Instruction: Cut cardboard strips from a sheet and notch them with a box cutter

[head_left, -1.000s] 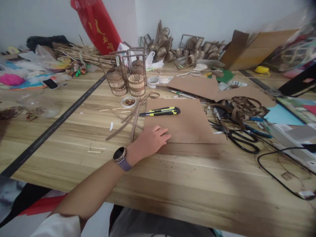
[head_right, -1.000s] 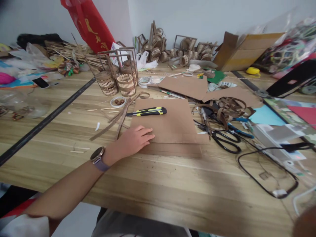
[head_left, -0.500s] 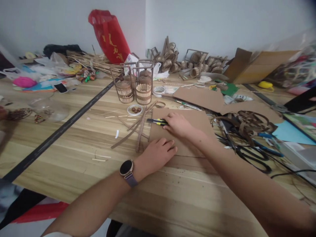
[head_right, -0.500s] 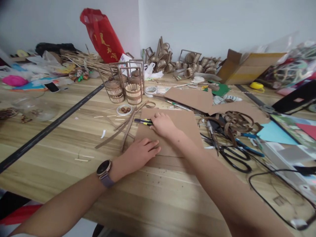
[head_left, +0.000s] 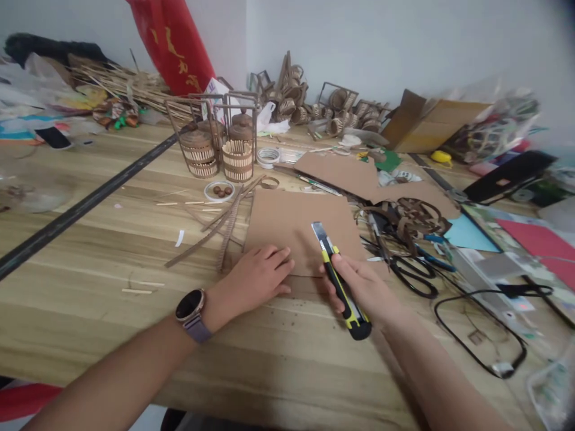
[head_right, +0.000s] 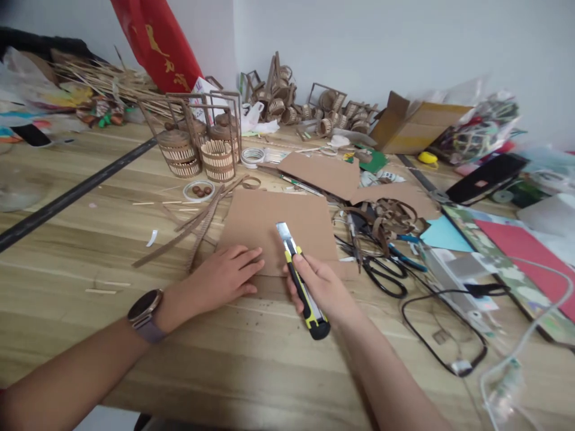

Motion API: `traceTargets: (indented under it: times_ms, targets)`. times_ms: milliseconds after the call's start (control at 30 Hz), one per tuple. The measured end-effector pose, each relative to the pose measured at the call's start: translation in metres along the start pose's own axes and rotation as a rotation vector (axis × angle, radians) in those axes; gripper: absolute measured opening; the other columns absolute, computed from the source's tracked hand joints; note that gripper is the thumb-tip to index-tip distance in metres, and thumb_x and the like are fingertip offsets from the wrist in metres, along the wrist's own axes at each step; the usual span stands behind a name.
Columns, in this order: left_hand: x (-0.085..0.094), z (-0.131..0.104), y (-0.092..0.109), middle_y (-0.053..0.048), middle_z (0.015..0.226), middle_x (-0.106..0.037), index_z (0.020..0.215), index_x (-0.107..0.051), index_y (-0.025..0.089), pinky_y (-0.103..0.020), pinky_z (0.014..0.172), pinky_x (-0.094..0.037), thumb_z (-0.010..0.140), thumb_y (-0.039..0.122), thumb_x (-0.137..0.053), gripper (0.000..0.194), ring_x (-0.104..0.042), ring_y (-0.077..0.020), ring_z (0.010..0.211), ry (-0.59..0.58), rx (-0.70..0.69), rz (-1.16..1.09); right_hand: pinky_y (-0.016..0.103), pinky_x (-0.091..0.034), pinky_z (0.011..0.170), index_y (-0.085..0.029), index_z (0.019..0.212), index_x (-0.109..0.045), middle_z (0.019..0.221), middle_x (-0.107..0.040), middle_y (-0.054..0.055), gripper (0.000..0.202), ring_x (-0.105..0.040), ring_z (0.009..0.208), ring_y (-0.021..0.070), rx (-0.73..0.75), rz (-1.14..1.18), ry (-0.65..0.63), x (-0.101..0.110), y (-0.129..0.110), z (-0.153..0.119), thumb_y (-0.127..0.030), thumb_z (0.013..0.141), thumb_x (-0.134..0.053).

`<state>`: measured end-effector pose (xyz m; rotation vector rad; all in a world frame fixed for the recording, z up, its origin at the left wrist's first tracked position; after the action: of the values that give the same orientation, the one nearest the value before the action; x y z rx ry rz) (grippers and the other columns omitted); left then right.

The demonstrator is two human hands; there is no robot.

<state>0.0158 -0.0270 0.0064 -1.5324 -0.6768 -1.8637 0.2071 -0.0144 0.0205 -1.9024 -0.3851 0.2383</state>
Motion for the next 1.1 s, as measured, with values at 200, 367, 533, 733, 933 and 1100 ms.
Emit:
traceTargets:
  times_ms: [200, 367, 533, 733, 933, 1100]
  targets:
    - [0.006, -0.003, 0.008, -0.017, 0.155, -0.046, 0.139, -0.057, 0.017, -0.053, 0.113, -0.039, 0.087, 0.062, -0.065, 0.07, -0.045, -0.0354, 0.138, -0.02, -0.093, -0.026, 0.023, -0.039, 0.037, -0.023, 0.1, -0.052, 0.065, -0.058, -0.007, 0.044, -0.048, 0.038, 0.0083, 0.073, 0.162, -0.045, 0.001, 0.01, -0.003, -0.062, 0.085, -0.065]
    - [0.002, -0.004, 0.005, -0.016, 0.155, -0.046, 0.141, -0.057, 0.024, -0.055, 0.114, -0.038, 0.091, 0.054, -0.064, 0.059, -0.045, -0.035, 0.14, -0.015, -0.119, -0.028, 0.022, -0.041, 0.041, -0.024, 0.106, -0.052, 0.069, -0.056, -0.007, 0.037, -0.047, 0.042, 0.0072, 0.076, 0.26, -0.131, 0.001, 0.008, -0.01, -0.054, 0.088, -0.066]
    - [0.001, -0.006, -0.006, -0.017, 0.153, -0.048, 0.139, -0.059, 0.024, -0.056, 0.111, -0.042, 0.093, 0.046, -0.066, 0.051, -0.046, -0.0348, 0.138, 0.019, -0.125, -0.042, 0.022, -0.043, 0.044, -0.024, 0.106, -0.053, 0.074, -0.058, -0.005, 0.031, -0.048, 0.046, 0.0066, 0.079, 0.301, -0.216, -0.002, 0.008, -0.015, -0.049, 0.091, -0.066]
    - [0.002, -0.009, -0.015, -0.017, 0.151, -0.05, 0.135, -0.062, 0.022, -0.054, 0.111, -0.044, 0.094, 0.042, -0.065, 0.046, -0.047, -0.0344, 0.138, 0.045, -0.126, -0.07, 0.021, -0.045, 0.049, -0.024, 0.114, -0.054, 0.08, -0.059, -0.004, 0.027, -0.051, 0.051, 0.0052, 0.098, 0.38, -0.336, -0.003, 0.011, -0.017, -0.04, 0.095, -0.063]
    - [-0.003, -0.009, -0.018, -0.016, 0.15, -0.052, 0.134, -0.062, 0.021, -0.052, 0.11, -0.046, 0.095, 0.046, -0.062, 0.047, -0.049, -0.0326, 0.136, 0.086, -0.134, -0.093, 0.021, -0.044, 0.05, -0.024, 0.115, -0.052, 0.083, -0.057, -0.004, 0.025, -0.052, 0.054, 0.005, 0.089, 0.358, -0.412, -0.006, 0.011, -0.021, -0.039, 0.097, -0.061]
    - [-0.004, -0.008, -0.019, -0.017, 0.147, -0.055, 0.135, -0.062, 0.016, -0.053, 0.11, -0.047, 0.097, 0.044, -0.059, 0.047, -0.05, -0.033, 0.134, 0.102, -0.115, -0.096, 0.022, -0.046, 0.052, -0.023, 0.111, -0.052, 0.085, -0.055, -0.004, 0.022, -0.052, 0.056, 0.0049, 0.117, 0.316, -0.436, -0.008, 0.007, -0.024, -0.039, 0.097, -0.061]
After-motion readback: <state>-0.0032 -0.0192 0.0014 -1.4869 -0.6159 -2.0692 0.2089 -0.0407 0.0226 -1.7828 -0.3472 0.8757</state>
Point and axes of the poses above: each hand's wrist, its own z-axis towards the middle knuckle, its own x-axis out of the back of the hand, y = z × x, the point moved 4 cm from there along z, towards the middle knuckle
